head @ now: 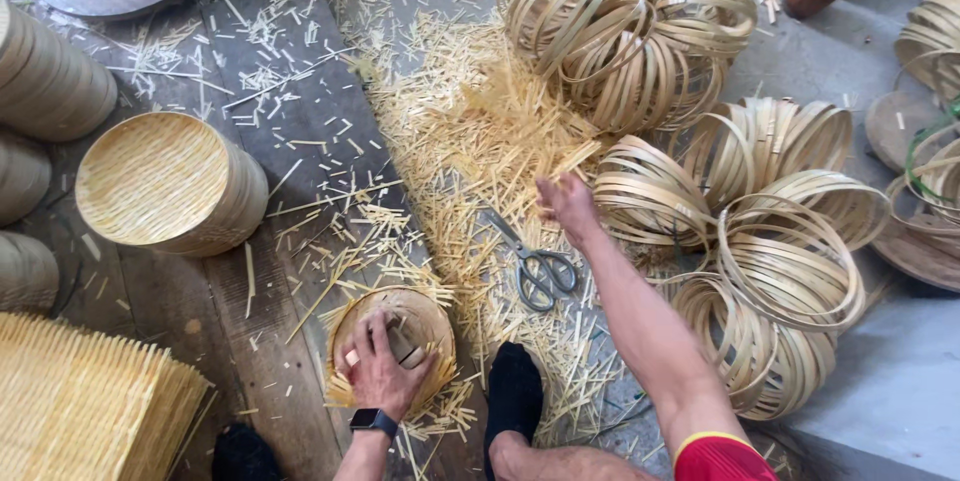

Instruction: The person repeatedly places a circular bamboo mat over a wooden mold, trims the excess edges with shears, and stacks the finished plates. The person handles bamboo mats, a wooden mold, and shears throughout the process.

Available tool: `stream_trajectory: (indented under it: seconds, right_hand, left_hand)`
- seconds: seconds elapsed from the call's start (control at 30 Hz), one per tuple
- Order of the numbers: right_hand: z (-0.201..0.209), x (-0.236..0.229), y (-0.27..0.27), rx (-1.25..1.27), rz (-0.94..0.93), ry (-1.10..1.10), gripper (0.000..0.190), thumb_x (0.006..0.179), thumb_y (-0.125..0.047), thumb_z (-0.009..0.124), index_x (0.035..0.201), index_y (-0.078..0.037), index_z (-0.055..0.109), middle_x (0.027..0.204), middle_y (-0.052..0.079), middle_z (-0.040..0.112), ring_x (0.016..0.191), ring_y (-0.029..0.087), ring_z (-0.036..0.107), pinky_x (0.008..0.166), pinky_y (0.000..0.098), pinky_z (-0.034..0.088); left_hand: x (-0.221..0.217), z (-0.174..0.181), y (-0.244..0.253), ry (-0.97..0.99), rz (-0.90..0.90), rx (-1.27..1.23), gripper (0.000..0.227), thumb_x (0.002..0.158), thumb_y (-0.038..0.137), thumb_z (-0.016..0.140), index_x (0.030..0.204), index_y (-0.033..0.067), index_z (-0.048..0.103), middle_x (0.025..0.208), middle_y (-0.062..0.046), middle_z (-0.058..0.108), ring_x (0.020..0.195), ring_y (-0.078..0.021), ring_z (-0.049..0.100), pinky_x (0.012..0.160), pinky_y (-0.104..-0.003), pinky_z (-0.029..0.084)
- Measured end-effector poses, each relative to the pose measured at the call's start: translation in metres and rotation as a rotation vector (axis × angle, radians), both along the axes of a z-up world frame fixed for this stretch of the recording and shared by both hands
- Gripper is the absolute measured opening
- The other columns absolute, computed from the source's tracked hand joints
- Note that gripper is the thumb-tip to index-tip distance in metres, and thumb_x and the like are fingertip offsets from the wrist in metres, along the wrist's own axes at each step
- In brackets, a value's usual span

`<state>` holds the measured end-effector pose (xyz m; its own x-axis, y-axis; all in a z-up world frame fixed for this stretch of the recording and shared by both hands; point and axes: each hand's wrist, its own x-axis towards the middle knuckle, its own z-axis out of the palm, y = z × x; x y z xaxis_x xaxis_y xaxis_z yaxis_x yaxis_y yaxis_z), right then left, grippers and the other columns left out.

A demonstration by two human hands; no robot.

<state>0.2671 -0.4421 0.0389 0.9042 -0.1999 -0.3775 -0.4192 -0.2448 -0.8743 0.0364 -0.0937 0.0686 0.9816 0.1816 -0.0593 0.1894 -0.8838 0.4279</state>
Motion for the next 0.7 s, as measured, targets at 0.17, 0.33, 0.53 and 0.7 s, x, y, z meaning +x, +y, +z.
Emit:
stream_trajectory:
  seconds: [0.17, 0.33, 0.53, 0.7]
  right_hand:
    - [-0.063, -0.089, -0.009, -0.826, 0.412, 0.29, 0.076, 0.071, -0.044, 0.087, 0.128, 0.0, 0.061, 0.134, 0.023, 0.062, 0.125, 0.037, 0.06, 0.107, 0.0437, 0.049]
    - [-0.107, -0.14, -0.018, -0.877, 0.366, 0.304, 0.078, 0.068, -0.034, 0.087, 0.134, -0.008, 0.055, 0.136, 0.018, 0.059, 0.127, 0.036, 0.058, 0.106, 0.0464, 0.049]
    - [-0.115, -0.121, -0.018, -0.919, 0.586, 0.346, 0.069, 0.072, -0.03, 0.086, 0.128, -0.003, 0.054, 0.112, 0.025, 0.068, 0.105, 0.04, 0.067, 0.093, 0.047, 0.054]
    - [-0.092, -0.141, -0.017, -0.451, 0.663, 0.349, 0.056, 0.073, -0.041, 0.081, 0.108, -0.002, 0.063, 0.097, 0.022, 0.071, 0.091, 0.038, 0.069, 0.084, 0.0461, 0.055]
  left_hand:
    - [0.007, 0.008, 0.017, -0.069, -0.115, -0.156, 0.107, 0.056, 0.052, 0.091, 0.145, 0.0142, 0.046, 0.141, -0.016, 0.048, 0.128, -0.036, 0.046, 0.109, -0.051, 0.031]
    - [0.004, 0.012, 0.013, -0.282, -0.113, -0.123, 0.108, 0.051, 0.047, 0.092, 0.144, 0.013, 0.048, 0.135, -0.015, 0.052, 0.125, -0.0354, 0.048, 0.106, -0.052, 0.027]
    - [0.018, -0.011, 0.024, -0.099, -0.29, -0.148, 0.112, 0.052, 0.049, 0.093, 0.148, 0.0133, 0.046, 0.137, -0.013, 0.051, 0.131, -0.032, 0.048, 0.111, -0.052, 0.027]
    - [0.016, -0.031, 0.04, -0.058, -0.341, -0.101, 0.129, 0.047, 0.049, 0.096, 0.155, 0.0176, 0.033, 0.152, -0.024, 0.038, 0.137, -0.0489, 0.037, 0.106, -0.058, 0.039]
